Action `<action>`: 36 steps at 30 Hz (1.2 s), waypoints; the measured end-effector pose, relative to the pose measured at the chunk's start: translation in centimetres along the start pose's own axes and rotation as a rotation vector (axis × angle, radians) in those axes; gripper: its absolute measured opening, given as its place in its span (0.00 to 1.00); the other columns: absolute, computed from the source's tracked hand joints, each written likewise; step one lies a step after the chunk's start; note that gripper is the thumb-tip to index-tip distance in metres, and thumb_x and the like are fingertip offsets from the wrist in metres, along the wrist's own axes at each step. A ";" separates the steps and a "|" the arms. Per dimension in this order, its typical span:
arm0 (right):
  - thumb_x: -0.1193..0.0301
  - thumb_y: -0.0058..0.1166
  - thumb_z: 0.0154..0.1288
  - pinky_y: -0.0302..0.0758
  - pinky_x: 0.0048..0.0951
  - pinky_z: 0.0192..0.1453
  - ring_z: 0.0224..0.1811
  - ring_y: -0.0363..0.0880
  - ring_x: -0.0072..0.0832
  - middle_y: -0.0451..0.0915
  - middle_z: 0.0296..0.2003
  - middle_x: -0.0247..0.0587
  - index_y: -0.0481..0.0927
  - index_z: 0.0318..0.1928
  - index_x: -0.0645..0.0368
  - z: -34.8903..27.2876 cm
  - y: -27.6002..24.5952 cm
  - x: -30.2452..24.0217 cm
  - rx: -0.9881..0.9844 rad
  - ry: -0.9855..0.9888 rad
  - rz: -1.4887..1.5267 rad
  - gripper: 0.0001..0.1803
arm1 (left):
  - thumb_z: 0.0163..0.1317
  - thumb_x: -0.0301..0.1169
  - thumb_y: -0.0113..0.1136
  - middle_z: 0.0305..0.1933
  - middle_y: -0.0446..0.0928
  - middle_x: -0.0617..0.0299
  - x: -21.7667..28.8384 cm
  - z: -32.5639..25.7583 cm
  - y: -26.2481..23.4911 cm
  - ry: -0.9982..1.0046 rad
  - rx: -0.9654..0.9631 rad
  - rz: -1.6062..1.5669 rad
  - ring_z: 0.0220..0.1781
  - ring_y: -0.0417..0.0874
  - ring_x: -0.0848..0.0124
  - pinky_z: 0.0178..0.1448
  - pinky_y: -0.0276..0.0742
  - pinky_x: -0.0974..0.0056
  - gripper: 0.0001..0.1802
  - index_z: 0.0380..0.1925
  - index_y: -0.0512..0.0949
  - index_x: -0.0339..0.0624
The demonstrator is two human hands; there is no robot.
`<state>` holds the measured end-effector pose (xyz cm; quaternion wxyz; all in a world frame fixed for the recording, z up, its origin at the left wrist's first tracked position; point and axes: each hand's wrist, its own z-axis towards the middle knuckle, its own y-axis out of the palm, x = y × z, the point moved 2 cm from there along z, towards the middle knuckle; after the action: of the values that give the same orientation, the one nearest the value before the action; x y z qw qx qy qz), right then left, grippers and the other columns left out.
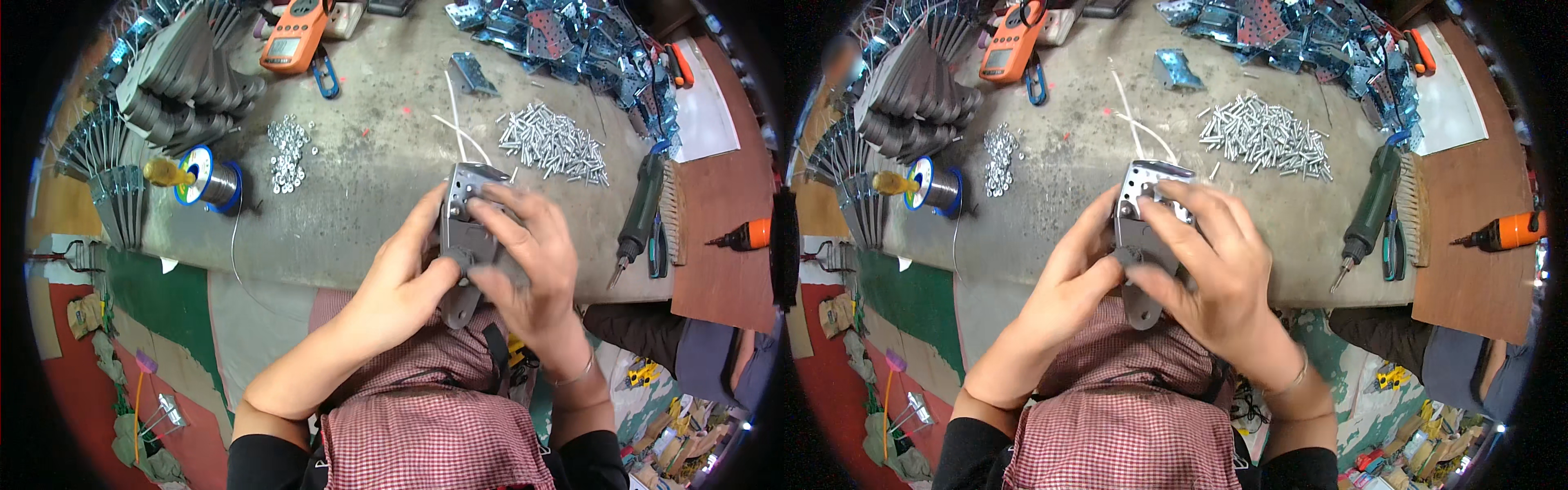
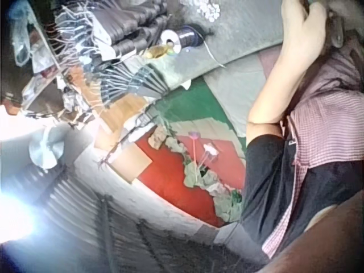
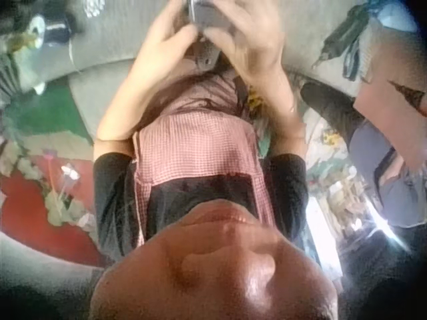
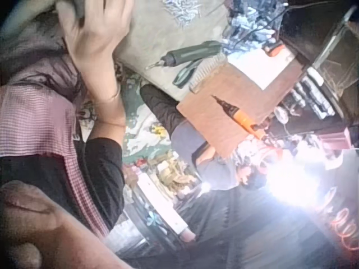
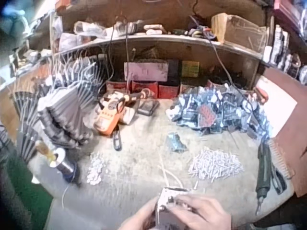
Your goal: The person assembles metal plates and wires using an electric screwdriver to secure them with screws and nuts.
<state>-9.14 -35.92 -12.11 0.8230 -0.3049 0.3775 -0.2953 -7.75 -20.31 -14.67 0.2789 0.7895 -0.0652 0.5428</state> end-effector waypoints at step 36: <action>0.65 0.53 0.60 0.65 0.46 0.60 0.54 0.71 0.55 0.68 0.56 0.64 0.55 0.64 0.77 -3.6 5.9 -1.4 0.135 0.288 0.180 0.38 | 0.42 0.16 0.60 0.31 0.75 0.56 2.2 4.5 -3.7 0.899 0.348 1.161 0.30 0.79 0.61 0.34 0.75 0.64 0.17 0.35 0.72 0.38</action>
<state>-11.28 -32.16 -17.74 0.8022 -0.1686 0.4964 -0.2857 -1.68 -19.09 -15.26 -0.1810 0.3634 -0.2641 0.8749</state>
